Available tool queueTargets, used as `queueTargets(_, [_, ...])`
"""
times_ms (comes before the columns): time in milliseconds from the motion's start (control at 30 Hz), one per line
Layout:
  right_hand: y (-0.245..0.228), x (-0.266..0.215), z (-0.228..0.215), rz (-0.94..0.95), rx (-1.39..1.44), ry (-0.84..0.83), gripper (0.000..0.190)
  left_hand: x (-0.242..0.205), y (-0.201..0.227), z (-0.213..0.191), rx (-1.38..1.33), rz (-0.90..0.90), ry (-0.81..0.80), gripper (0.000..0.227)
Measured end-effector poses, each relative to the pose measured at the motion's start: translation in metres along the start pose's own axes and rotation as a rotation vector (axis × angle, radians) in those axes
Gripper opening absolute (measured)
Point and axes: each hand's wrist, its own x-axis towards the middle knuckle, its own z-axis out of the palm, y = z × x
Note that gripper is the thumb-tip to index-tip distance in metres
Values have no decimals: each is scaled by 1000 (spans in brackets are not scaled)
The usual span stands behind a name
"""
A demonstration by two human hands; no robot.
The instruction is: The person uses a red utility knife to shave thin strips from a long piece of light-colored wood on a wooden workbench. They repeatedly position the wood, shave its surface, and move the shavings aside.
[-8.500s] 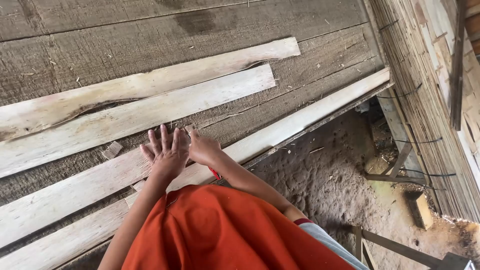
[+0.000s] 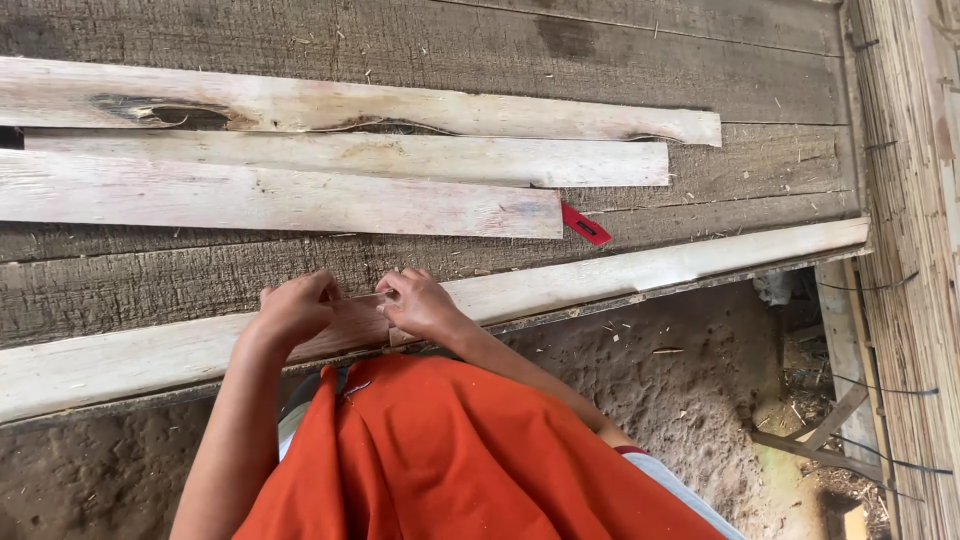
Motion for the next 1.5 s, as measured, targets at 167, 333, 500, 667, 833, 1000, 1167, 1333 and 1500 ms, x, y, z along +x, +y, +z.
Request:
queueTargets(167, [-8,-1,-2,322,609,-218,50,-17,10,-26,-141,48,33,24])
queueTargets(333, [-23,-9,-4,331,1082,-271,45,-19,5,-32,-164,104,107,19])
queueTargets(500, [-12,6,-1,417,1155,-180,24,-39,13,-38,-51,167,185,49])
queueTargets(667, [-12,12,-6,453,1215,-172,22,-41,7,-30,42,122,170,72])
queueTargets(833, [-19,13,-16,443,1273,-179,20,-38,3,-31,56,115,141,98])
queueTargets(1000, [-19,16,-26,364,1253,-121,27,-55,12,-52,12,154,247,95])
queueTargets(1167, [-14,21,-39,415,1393,30,26,-27,1,-32,10,217,399,99])
queueTargets(1333, [9,23,-61,461,1585,286,16,-29,4,-35,-41,178,558,87])
queueTargets(1500, [56,27,-74,414,1891,697,25,-21,-11,-30,16,137,593,87])
